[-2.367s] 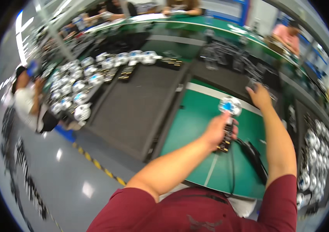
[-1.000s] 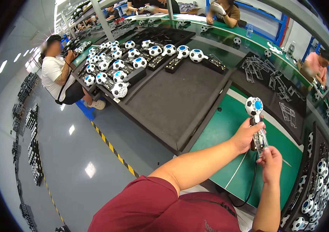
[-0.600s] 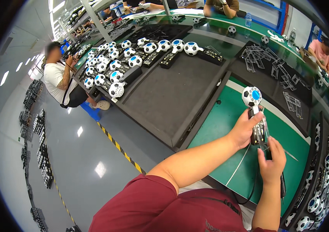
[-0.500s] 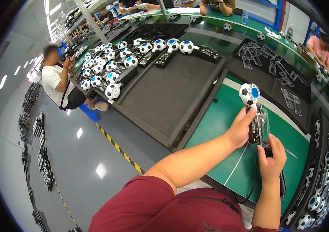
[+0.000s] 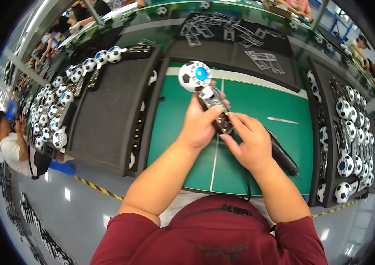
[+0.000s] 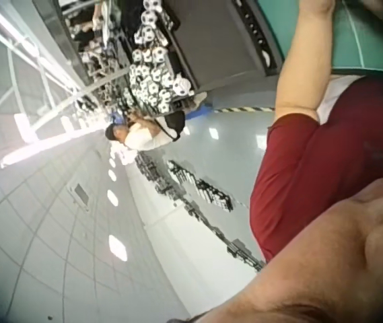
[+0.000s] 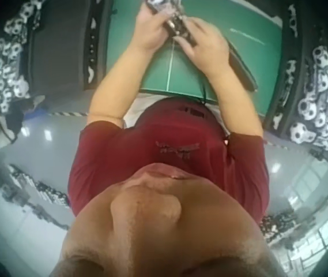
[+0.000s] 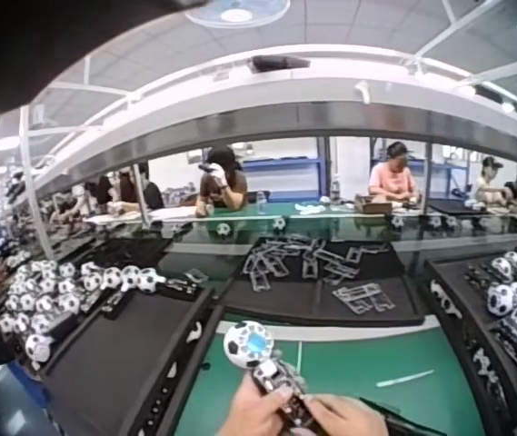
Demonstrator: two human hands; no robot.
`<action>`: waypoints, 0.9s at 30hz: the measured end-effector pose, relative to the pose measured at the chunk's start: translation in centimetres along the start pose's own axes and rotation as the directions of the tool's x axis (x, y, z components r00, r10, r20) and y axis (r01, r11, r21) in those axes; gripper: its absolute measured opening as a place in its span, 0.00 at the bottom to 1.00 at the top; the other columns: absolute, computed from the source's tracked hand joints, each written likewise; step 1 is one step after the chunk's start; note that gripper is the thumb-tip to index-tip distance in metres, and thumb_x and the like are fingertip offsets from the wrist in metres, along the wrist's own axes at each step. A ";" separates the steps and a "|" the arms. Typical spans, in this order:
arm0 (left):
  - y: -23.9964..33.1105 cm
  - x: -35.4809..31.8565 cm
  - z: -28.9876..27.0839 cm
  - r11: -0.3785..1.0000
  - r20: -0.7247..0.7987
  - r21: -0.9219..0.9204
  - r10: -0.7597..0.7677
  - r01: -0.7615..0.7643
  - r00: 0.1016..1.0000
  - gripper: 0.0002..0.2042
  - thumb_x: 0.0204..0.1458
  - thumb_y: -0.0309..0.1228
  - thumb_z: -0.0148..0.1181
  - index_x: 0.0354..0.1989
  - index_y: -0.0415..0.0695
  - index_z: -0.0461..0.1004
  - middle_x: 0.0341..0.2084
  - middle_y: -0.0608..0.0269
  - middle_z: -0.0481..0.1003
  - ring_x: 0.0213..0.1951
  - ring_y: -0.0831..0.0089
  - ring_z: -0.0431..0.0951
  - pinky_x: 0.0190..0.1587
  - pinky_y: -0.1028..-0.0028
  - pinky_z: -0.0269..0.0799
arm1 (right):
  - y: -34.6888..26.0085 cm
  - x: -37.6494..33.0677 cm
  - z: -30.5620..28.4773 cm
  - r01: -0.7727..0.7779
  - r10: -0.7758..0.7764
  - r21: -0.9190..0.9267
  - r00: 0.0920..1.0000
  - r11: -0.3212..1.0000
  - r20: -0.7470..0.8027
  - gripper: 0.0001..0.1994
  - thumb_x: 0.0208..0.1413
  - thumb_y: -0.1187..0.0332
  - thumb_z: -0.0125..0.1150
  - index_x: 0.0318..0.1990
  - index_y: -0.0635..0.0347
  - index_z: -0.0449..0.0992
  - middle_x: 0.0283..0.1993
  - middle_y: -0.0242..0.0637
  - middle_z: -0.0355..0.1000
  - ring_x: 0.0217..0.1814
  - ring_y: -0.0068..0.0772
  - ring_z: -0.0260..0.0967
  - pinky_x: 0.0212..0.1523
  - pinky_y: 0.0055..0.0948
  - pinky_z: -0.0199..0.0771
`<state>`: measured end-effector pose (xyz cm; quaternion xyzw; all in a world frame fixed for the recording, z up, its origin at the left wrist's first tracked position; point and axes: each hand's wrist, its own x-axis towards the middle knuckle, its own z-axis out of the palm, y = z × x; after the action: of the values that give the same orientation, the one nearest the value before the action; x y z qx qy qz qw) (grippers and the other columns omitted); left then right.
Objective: The recorder is assembling small spherical electronic devices using an electric screwdriver at a manual assembly station.
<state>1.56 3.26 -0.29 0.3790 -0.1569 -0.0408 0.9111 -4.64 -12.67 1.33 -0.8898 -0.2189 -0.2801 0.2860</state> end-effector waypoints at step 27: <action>1.1 -0.6 0.7 0.992 0.080 0.069 -0.109 0.103 0.991 0.20 0.63 0.36 0.62 0.58 0.39 0.68 0.45 0.48 0.79 0.47 0.61 0.82 0.52 0.65 0.80 | -0.3 -0.1 -1.1 -0.542 0.369 0.583 0.840 0.605 0.397 0.15 0.57 0.74 0.62 0.51 0.68 0.74 0.39 0.39 0.77 0.33 0.26 0.68 0.38 0.23 0.69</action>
<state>0.67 3.70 0.81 0.4140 -0.1758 -0.0999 0.8875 -5.33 -13.16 2.13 -0.7759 -0.1018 0.0099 0.6225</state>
